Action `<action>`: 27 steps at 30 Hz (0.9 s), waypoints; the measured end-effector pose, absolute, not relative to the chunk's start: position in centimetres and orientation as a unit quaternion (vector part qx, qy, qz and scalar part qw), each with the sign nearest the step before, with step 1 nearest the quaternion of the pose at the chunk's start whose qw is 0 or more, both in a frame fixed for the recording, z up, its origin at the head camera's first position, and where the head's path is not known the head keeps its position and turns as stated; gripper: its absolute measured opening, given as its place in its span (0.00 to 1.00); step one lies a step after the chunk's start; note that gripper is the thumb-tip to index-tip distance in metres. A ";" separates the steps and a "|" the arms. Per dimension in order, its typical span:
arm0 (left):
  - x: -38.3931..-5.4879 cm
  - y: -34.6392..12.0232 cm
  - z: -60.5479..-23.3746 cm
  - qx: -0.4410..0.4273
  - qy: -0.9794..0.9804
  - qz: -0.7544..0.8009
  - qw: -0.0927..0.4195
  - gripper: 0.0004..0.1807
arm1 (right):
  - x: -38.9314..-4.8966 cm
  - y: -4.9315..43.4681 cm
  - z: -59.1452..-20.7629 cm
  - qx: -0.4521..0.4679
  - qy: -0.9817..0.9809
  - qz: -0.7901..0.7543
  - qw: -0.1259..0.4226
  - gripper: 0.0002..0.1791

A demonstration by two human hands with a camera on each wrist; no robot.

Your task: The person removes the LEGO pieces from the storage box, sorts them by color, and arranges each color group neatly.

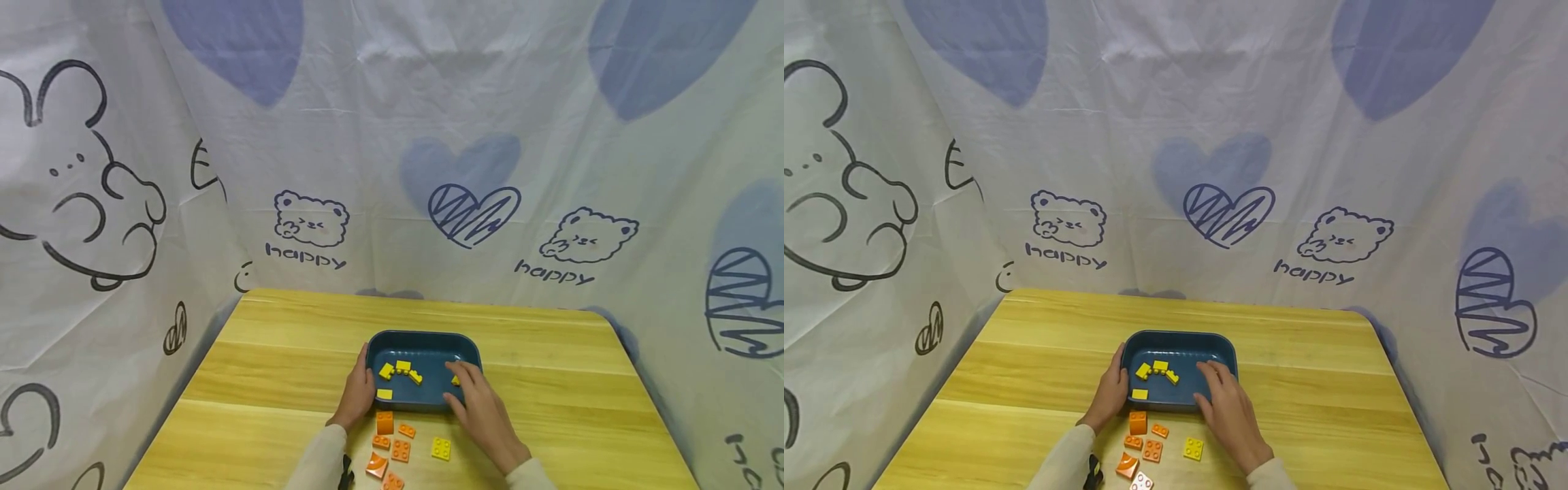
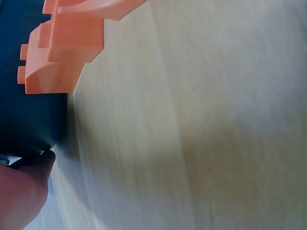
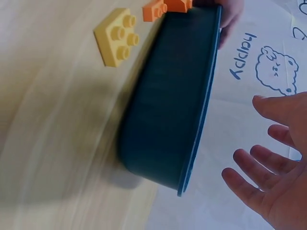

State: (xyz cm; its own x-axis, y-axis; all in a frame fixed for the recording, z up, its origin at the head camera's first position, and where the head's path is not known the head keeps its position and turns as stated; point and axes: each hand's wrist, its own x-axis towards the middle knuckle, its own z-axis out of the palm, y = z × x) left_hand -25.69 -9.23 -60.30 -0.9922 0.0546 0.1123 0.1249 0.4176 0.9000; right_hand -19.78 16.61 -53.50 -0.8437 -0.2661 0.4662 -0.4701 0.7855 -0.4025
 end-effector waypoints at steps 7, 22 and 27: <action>-25.8 -9.2 -60.4 -0.054 -0.839 -0.540 0.032 0.31 | -20.7 17.0 -53.2 0.201 -0.920 0.263 0.211 0.34; -25.7 -9.2 -60.4 -0.058 -0.852 -0.518 0.053 0.31 | -22.3 17.3 -53.5 0.189 -0.930 0.255 0.186 0.32; -25.6 -9.2 -60.2 -0.055 -0.851 -0.520 0.047 0.31 | -22.6 17.2 -53.8 0.185 -0.934 0.249 0.180 0.32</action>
State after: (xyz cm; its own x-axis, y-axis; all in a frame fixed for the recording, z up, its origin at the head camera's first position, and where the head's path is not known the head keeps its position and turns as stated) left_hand -25.64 -9.15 -60.15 -0.9895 0.0448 0.1372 0.1426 0.4541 0.8795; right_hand -22.62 17.24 -53.82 -0.8671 -0.2552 0.4278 -0.4344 0.8076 -0.3988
